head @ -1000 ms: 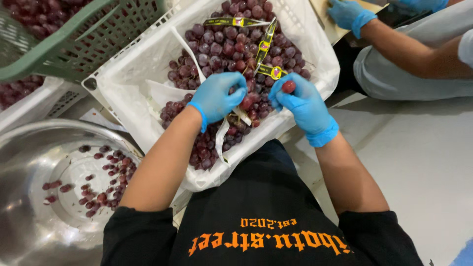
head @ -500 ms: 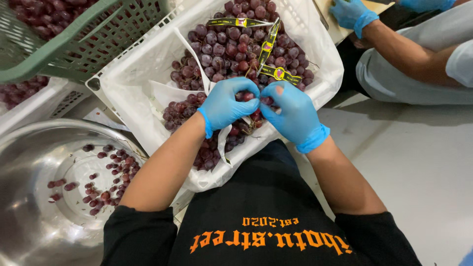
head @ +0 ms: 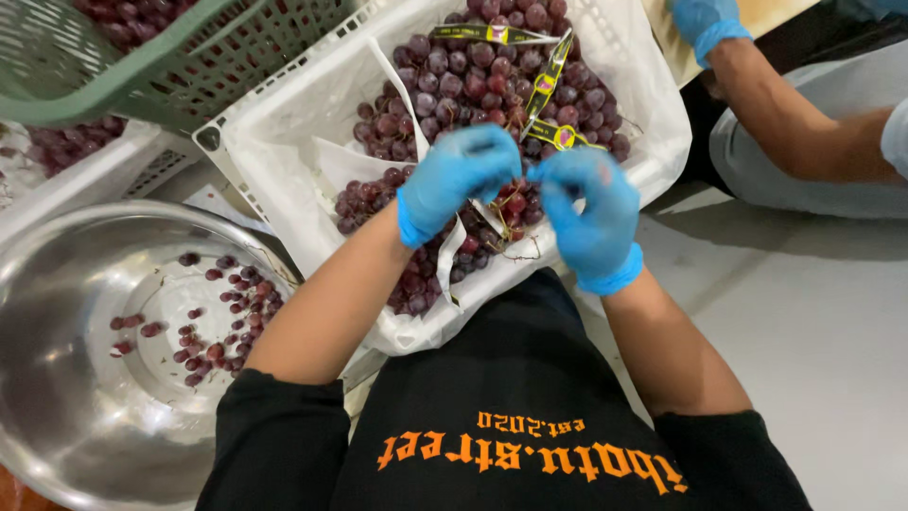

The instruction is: The person, wearing blue gloves, works through a crate of red grapes, picking individual grapes and small clusters off the stems and dropping the removed grapes into a metal bowl beside the crate. A coworker nearby cuts carrots on a cutting board.

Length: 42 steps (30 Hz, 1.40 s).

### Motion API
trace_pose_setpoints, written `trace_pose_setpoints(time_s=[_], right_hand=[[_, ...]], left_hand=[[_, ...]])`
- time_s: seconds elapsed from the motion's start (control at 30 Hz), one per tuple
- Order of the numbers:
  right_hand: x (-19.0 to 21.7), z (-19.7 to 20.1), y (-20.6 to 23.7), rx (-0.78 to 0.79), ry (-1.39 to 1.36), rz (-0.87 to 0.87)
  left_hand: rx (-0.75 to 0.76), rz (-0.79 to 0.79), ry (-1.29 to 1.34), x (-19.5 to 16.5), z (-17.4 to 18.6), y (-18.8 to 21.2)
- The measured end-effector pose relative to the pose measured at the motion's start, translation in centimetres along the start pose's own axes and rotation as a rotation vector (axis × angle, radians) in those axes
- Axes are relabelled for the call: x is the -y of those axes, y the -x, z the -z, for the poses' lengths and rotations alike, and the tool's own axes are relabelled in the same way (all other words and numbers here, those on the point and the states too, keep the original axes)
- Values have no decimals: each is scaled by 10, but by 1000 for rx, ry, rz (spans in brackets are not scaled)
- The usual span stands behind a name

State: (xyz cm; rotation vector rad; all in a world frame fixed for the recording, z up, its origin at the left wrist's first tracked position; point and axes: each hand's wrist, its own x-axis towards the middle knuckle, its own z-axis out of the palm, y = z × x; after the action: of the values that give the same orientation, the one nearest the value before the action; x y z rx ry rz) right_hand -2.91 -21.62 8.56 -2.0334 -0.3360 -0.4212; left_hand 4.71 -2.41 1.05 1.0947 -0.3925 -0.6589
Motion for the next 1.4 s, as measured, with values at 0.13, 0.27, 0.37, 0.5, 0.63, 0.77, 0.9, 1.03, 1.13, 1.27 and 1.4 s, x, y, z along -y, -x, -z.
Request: trace_pose_setpoints(time_s=[0.13,0.27,0.37,0.5,0.63,0.77,0.9,1.03,1.13,1.27,1.4], right_hand=[[16,-5,-32,72,37,102],[15,-16,-55,288,-41,79],[1,-14,-44,168,-28,-20],[-22,-3,-7,291,343,-263],[-34,-14,26,280,367,-230],[-40,-33,33,136,414,-122],[-40,-34,31,116,360,-132],[-35,-30,36,150,303,-91],[-33,-27,38,216,208,-174],[-32,-25,34,268,109,-325],[-31,-27,33,285,207,-306]], left_hand=[[-81,92,401,-12,1,3],[-259,238,646,-19,0,4],[-212,135,601,-17,10,2],[-322,-49,564,-10,20,0],[-328,-19,-63,-14,12,3],[-100,56,-880,-27,-2,10],[-1,140,-1268,-26,-9,9],[54,108,-1348,-12,-11,7],[46,69,-1294,-5,-10,7],[48,139,-1196,-7,-6,6],[89,166,-1097,-10,-4,5]])
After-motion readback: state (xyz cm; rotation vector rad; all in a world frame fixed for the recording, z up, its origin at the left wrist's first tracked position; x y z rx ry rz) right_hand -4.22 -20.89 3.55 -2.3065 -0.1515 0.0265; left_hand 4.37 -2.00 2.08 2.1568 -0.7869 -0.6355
